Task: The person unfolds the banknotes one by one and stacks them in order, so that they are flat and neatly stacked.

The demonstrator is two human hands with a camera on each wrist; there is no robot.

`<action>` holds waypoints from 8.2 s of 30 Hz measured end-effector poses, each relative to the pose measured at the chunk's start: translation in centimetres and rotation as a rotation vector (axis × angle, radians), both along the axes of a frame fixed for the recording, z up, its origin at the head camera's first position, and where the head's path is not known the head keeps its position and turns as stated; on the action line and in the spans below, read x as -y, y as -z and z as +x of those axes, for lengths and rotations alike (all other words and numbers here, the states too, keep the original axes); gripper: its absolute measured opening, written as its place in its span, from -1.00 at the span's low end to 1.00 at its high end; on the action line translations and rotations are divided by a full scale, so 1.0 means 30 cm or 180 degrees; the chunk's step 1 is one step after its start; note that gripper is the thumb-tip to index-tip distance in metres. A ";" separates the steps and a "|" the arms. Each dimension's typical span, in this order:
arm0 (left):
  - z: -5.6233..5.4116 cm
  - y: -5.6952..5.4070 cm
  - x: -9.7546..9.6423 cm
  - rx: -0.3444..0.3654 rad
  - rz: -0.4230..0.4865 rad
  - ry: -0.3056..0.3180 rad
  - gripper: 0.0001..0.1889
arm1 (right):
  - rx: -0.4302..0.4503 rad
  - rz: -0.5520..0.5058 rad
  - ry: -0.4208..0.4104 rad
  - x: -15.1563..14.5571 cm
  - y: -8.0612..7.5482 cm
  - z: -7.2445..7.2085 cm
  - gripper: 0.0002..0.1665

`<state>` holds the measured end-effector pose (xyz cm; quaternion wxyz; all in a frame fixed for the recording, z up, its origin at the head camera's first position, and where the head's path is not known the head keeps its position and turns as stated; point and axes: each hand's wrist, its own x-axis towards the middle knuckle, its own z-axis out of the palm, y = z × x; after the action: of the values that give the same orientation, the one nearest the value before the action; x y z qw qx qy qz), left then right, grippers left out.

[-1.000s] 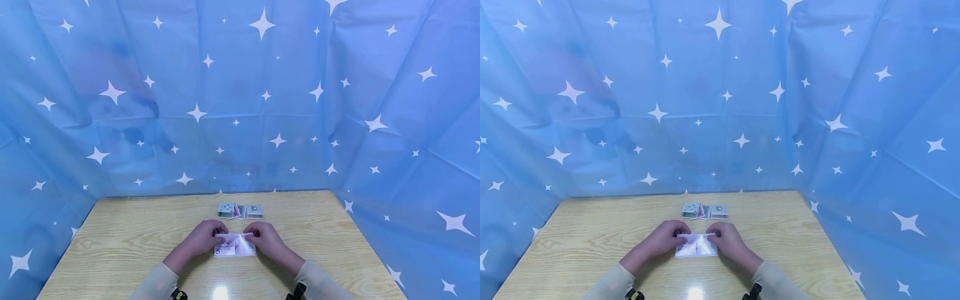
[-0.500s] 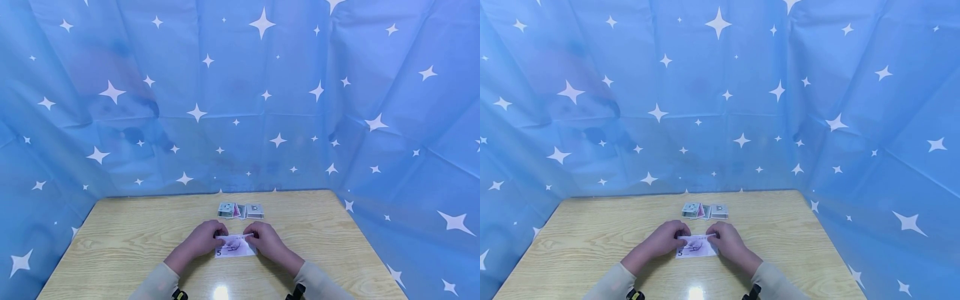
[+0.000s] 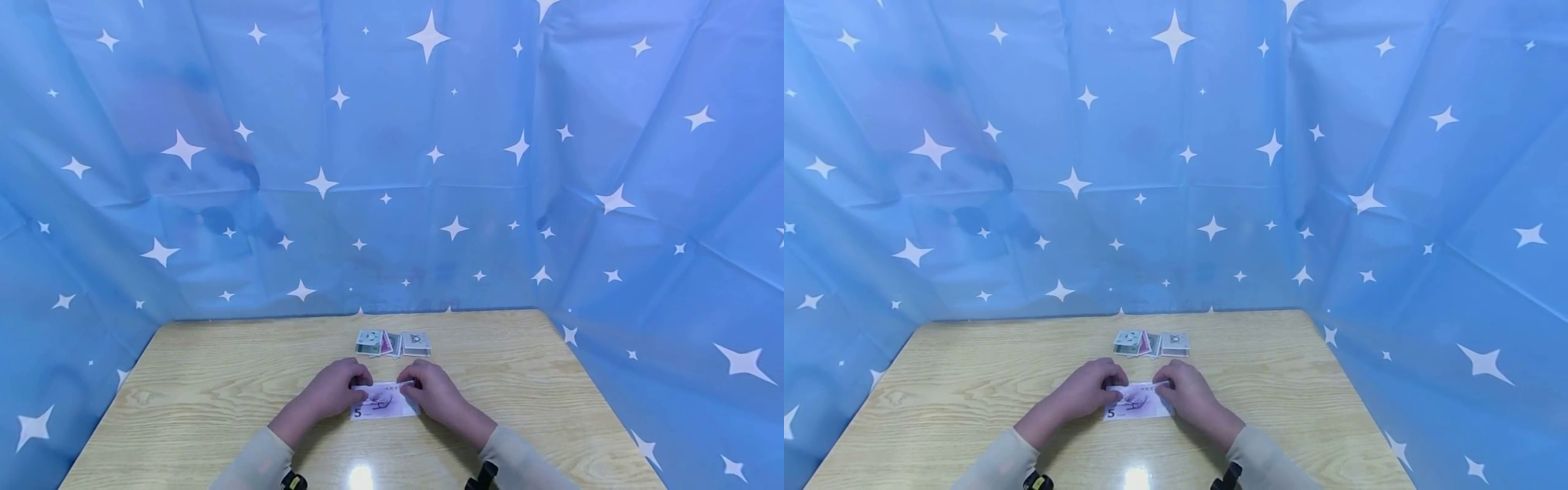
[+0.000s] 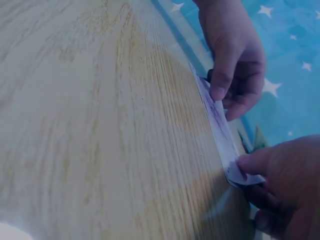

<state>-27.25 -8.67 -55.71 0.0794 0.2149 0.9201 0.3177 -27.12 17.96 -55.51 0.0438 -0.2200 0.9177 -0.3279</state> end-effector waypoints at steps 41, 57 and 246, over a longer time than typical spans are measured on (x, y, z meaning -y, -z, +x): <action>-0.033 -0.034 0.036 -0.0245 0.0452 -0.0204 -0.89 | -0.0006 -0.0415 0.0145 0.013 -0.039 -0.041 -0.95; -0.220 -0.081 0.039 -0.0337 0.0709 -0.0666 -0.85 | -0.0022 -0.0412 0.0350 0.137 -0.104 -0.237 -0.87; -0.097 -0.062 0.055 0.0171 0.2183 -0.0312 -0.75 | 0.0575 -0.2321 0.0658 0.070 -0.140 -0.098 -0.90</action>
<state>-30.15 -10.32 -53.85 0.0113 0.1762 0.7666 0.6173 -30.07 15.87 -51.32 0.0102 -0.0978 0.7507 -0.6533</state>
